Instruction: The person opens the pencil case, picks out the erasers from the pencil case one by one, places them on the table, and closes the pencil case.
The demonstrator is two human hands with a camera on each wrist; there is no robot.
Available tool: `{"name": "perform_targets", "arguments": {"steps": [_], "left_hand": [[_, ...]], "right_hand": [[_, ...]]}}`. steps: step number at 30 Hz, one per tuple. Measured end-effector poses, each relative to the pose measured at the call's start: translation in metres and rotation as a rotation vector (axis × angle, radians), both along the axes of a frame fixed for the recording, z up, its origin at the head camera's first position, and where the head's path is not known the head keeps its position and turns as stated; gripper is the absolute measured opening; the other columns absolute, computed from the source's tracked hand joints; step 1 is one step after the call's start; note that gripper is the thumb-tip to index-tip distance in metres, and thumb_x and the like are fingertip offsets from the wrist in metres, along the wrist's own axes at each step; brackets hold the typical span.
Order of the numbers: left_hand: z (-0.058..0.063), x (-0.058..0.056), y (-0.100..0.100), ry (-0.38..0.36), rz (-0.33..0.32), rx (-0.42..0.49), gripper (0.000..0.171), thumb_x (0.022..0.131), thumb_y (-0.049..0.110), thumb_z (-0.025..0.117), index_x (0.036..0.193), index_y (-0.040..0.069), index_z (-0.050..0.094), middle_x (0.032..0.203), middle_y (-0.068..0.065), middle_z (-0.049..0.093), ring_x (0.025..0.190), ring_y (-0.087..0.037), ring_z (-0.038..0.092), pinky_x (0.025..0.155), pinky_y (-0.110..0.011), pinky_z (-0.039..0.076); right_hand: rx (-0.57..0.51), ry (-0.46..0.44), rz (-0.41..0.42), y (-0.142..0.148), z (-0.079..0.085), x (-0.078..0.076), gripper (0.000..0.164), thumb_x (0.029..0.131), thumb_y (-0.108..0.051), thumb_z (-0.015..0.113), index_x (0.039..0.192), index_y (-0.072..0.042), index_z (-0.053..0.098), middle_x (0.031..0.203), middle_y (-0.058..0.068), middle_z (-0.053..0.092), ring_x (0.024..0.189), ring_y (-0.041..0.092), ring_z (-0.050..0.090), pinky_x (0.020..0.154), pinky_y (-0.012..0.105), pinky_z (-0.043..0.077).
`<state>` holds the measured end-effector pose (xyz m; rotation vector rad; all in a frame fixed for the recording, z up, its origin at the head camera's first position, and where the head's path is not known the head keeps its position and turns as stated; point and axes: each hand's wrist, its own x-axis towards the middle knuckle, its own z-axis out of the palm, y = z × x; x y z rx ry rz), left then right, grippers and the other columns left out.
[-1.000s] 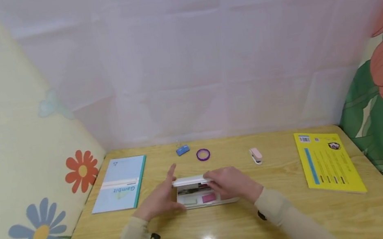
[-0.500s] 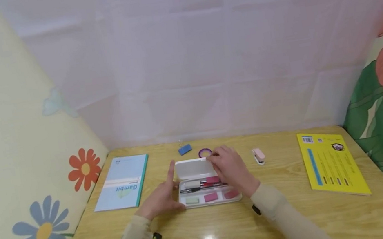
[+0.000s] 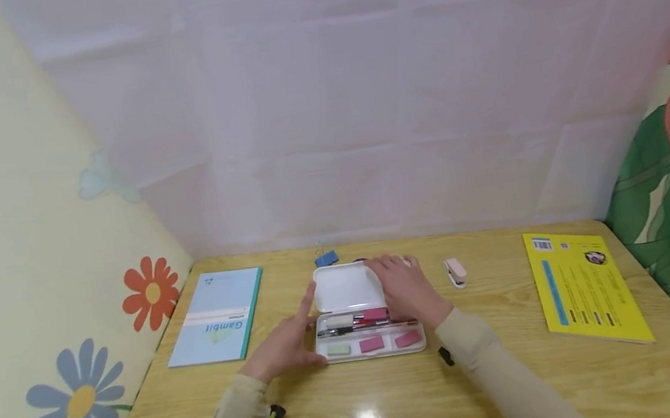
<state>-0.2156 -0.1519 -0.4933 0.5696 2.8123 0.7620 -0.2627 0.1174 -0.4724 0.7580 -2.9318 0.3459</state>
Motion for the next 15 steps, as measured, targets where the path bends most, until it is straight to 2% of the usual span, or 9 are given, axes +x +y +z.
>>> {"name": "perform_targets", "arguments": {"steps": [3, 7, 12, 15], "left_hand": [[0.0016, 0.0006, 0.0007, -0.009, 0.009, -0.008, 0.140, 0.067, 0.023, 0.096, 0.165, 0.023, -0.005, 0.131, -0.023, 0.066, 0.116, -0.039, 0.065, 0.109, -0.051, 0.050], [0.0032, 0.0010, 0.0009, -0.023, 0.003, -0.010, 0.134, 0.069, 0.021, 0.095, 0.165, 0.025, 0.001, 0.133, -0.023, 0.064, 0.119, -0.038, 0.062, 0.109, -0.052, 0.050], [0.0042, 0.0014, 0.0013, -0.050, -0.006, -0.016, 0.128, 0.072, 0.020, 0.093, 0.165, 0.023, 0.006, 0.136, -0.019, 0.063, 0.121, -0.036, 0.060, 0.111, -0.052, 0.048], [0.0045, 0.0017, 0.0018, -0.068, 0.001, -0.025, 0.128, 0.073, 0.021, 0.093, 0.165, 0.025, 0.005, 0.135, -0.019, 0.063, 0.119, -0.034, 0.061, 0.111, -0.051, 0.048]], "right_hand": [[0.007, -0.046, -0.023, -0.0017, -0.0014, -0.0009, 0.060, 0.095, -0.012, 0.065, 0.150, -0.013, 0.044, 0.153, 0.014, 0.051, 0.146, 0.038, 0.040, 0.118, 0.069, 0.027], [0.009, -0.039, -0.025, -0.0033, -0.0014, -0.0007, 0.059, 0.094, -0.005, 0.059, 0.150, -0.014, 0.045, 0.152, 0.013, 0.052, 0.146, 0.038, 0.039, 0.117, 0.069, 0.027], [0.005, 0.033, -0.026, -0.0043, -0.0001, 0.0025, 0.052, 0.095, -0.004, 0.055, 0.146, -0.014, 0.051, 0.148, 0.011, 0.056, 0.141, 0.035, 0.045, 0.115, 0.067, 0.032], [-0.044, 0.114, -0.038, -0.0078, 0.0030, 0.0089, 0.044, 0.093, -0.003, 0.057, 0.135, -0.014, 0.061, 0.139, 0.011, 0.062, 0.134, 0.034, 0.051, 0.111, 0.065, 0.036]]}}
